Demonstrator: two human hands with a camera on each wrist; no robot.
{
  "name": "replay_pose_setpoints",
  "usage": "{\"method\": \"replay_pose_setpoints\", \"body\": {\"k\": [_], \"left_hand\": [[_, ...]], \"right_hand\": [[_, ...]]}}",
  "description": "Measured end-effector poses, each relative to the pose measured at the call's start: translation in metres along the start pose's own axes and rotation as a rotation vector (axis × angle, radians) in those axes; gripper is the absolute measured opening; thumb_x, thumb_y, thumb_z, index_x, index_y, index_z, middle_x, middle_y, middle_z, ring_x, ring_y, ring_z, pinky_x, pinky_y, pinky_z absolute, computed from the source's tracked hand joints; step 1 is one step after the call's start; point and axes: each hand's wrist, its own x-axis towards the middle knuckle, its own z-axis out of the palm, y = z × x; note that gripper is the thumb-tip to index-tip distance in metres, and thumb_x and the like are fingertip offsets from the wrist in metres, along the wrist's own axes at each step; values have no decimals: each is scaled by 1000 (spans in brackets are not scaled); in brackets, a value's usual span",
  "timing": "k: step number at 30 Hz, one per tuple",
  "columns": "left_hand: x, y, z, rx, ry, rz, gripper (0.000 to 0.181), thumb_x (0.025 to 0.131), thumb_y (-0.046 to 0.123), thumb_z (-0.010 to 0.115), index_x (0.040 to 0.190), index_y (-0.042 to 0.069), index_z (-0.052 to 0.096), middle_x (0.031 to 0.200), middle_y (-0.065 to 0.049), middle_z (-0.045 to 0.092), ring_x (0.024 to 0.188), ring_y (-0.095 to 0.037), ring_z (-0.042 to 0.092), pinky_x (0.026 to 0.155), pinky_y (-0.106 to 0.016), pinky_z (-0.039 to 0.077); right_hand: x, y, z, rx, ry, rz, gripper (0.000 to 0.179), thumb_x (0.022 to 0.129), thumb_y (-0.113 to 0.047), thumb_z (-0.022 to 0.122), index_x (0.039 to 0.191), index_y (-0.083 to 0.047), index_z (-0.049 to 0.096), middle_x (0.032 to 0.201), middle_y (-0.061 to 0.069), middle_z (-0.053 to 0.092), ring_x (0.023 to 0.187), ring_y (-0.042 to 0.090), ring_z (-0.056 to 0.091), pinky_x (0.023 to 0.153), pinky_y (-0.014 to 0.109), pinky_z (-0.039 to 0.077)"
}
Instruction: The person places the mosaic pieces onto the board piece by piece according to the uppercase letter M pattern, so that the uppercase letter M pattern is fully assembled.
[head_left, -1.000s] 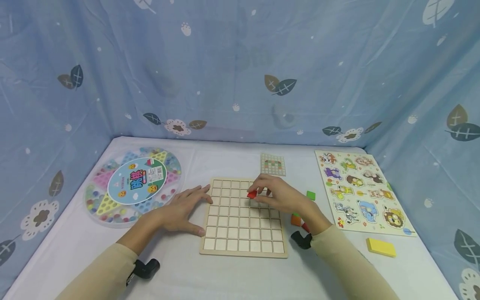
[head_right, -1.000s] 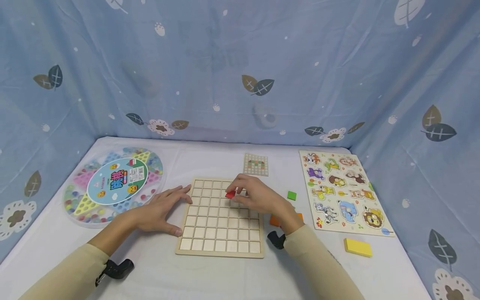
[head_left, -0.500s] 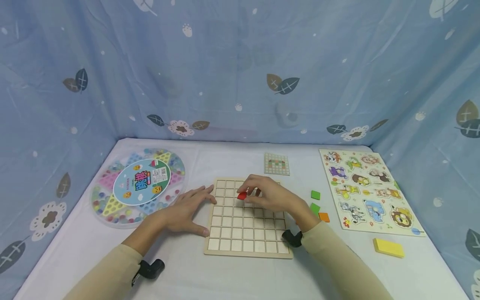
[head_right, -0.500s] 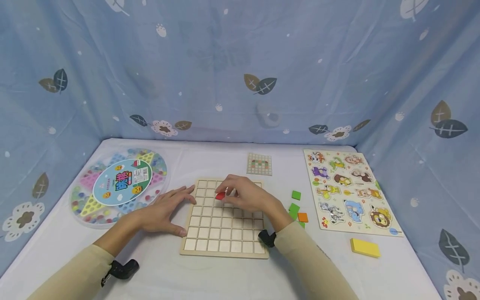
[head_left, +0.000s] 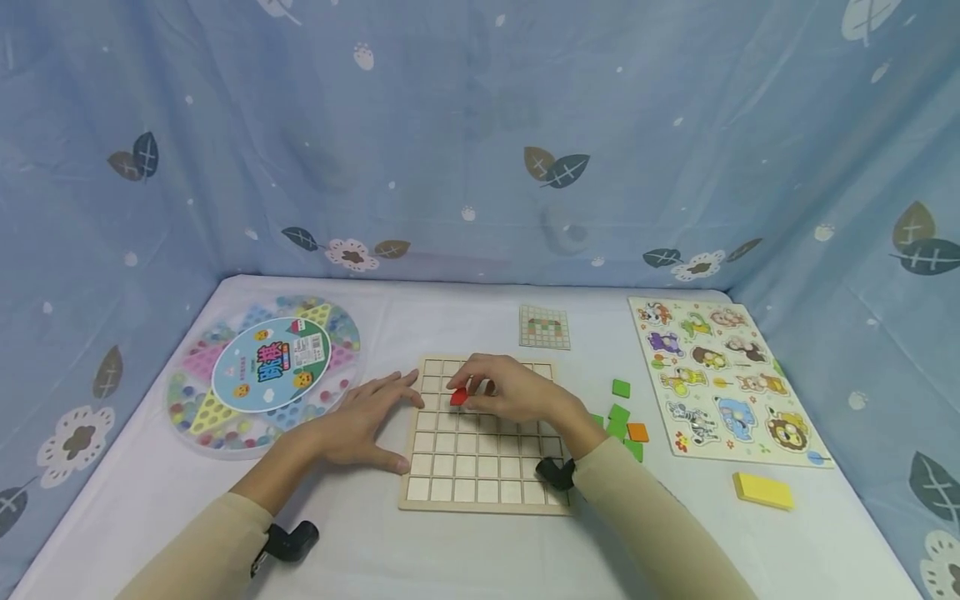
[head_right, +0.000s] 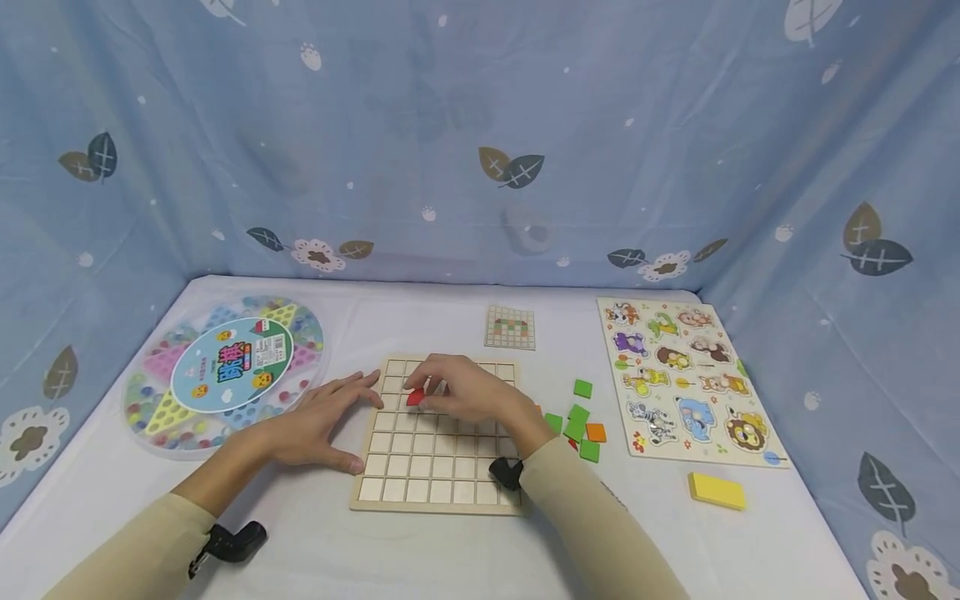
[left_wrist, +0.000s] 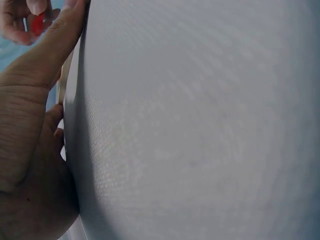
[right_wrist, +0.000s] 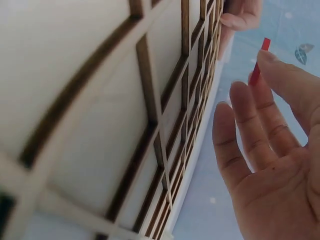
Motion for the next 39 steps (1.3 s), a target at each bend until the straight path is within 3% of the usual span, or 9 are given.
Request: {"method": "replay_pose_setpoints", "body": {"k": [14, 24, 39], "left_hand": [[2, 1, -1, -15, -13, -8, 83, 73, 72, 79, 139, 37, 44, 173, 4, 14, 159, -35, 10, 117, -76, 12], [2, 3, -2, -23, -13, 15, 82, 74, 71, 79, 139, 35, 44, 173, 2, 13, 159, -35, 9, 119, -73, 11], [-1, 3, -3, -24, -16, -5, 82, 73, 70, 80, 139, 35, 44, 173, 3, 13, 159, -35, 9, 118, -75, 11]], "right_hand": [[20, -3, 4, 1, -59, 52, 32, 96, -10, 72, 128, -7, 68, 124, 5, 69, 106, 20, 69, 88, 25, 57], [23, -1, 5, -18, -64, 97, 30, 95, -11, 73, 126, -10, 69, 123, 3, 68, 106, 21, 68, 92, 34, 57], [28, 3, 10, -72, -89, 118, 27, 95, -7, 71, 122, -11, 70, 114, 2, 68, 100, 15, 65, 89, 29, 55]]}}
